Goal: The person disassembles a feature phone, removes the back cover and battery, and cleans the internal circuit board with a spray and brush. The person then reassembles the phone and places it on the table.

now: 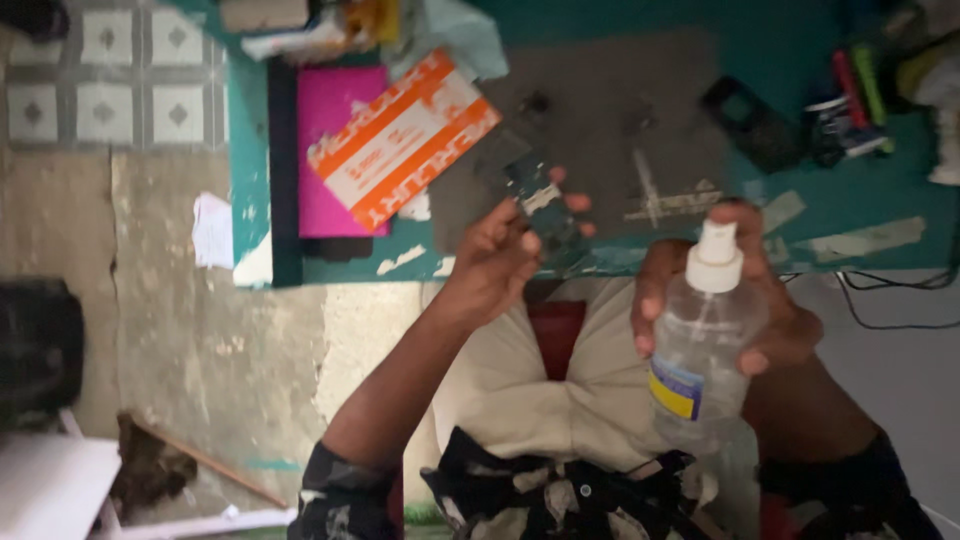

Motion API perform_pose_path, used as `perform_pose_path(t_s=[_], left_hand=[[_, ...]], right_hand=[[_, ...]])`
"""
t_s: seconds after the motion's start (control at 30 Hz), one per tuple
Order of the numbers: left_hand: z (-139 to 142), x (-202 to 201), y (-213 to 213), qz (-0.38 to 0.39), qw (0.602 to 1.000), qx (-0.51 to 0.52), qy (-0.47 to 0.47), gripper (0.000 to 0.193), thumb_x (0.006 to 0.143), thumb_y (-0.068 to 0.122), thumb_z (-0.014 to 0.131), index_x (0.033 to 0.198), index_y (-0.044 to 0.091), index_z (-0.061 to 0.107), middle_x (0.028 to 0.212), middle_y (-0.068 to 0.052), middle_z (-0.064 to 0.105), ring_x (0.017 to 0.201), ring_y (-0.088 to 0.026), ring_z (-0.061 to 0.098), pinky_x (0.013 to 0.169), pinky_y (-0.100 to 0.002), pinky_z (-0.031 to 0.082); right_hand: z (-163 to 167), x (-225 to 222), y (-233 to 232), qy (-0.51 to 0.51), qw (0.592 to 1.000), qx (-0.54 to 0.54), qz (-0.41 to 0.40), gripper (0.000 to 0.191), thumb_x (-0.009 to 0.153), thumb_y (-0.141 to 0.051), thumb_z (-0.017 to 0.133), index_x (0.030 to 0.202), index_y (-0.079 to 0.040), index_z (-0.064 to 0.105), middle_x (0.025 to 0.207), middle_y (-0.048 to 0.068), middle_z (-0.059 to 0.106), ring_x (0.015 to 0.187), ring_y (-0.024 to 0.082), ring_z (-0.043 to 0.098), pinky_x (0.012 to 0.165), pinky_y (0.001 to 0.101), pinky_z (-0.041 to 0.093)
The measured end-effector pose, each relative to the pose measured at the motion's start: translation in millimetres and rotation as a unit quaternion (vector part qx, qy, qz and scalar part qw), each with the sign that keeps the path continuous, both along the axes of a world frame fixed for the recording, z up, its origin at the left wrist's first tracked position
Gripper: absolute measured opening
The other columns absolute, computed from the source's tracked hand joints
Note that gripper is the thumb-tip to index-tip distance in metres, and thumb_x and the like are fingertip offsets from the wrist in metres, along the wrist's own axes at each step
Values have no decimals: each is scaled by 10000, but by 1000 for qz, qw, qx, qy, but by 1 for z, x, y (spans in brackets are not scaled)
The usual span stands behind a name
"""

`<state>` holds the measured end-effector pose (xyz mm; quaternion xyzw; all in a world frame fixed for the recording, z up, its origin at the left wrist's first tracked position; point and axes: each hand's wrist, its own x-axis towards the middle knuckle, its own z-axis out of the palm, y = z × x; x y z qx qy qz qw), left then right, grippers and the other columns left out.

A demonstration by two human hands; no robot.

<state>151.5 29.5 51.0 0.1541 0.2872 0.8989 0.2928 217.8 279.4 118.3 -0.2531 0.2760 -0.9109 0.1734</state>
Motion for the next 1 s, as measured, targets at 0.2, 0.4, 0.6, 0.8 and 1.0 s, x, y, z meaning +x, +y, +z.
perform_pose_path(t_s=[0.2, 0.4, 0.6, 0.8, 1.0], left_hand=[[-2, 3, 1, 21, 1000, -5, -1, 765, 1026, 177, 746, 1643, 9, 326, 1495, -166, 565, 1340, -297, 616, 1202, -473, 495], [-6, 2, 5, 34, 999, -18, 21, 704, 1016, 40, 730, 1613, -7, 361, 1445, -170, 591, 1319, -294, 616, 1202, -460, 497], [-4, -2, 4, 49, 998, -38, 25, 687, 997, -62, 689, 1606, -30, 370, 1435, -188, 601, 1315, -329, 630, 1233, -489, 517], [-3, -3, 8, 48, 998, -26, 10, 693, 992, -86, 679, 1606, -33, 361, 1428, -190, 598, 1321, -335, 625, 1213, -482, 500], [-5, -2, 10, 52, 998, -45, 9, 691, 986, -78, 683, 1600, -31, 370, 1477, -190, 599, 1363, -341, 630, 1237, -493, 504]], right_hand=[[29, 1, -11, 206, 775, 558, -211, 913, 758, -199, 844, 1528, -178, 354, 1277, 186, 622, 1141, 333, 671, 966, 459, 577], [27, 3, -34, 193, 579, 752, -249, 895, 647, -233, 893, 1431, -105, 480, 1291, 161, 647, 1091, 310, 702, 867, 411, 580], [19, -5, -38, 209, 574, 753, -243, 862, 626, -224, 888, 1393, -115, 511, 1282, 162, 661, 1083, 303, 713, 843, 408, 591], [12, -7, -32, 256, 596, 712, -269, 816, 669, -193, 894, 1378, -68, 511, 1287, 182, 653, 1100, 300, 717, 858, 392, 601], [9, -7, -32, 261, 605, 696, -287, 746, 679, -153, 871, 1345, -54, 551, 1261, 178, 680, 1088, 288, 733, 886, 388, 608]])
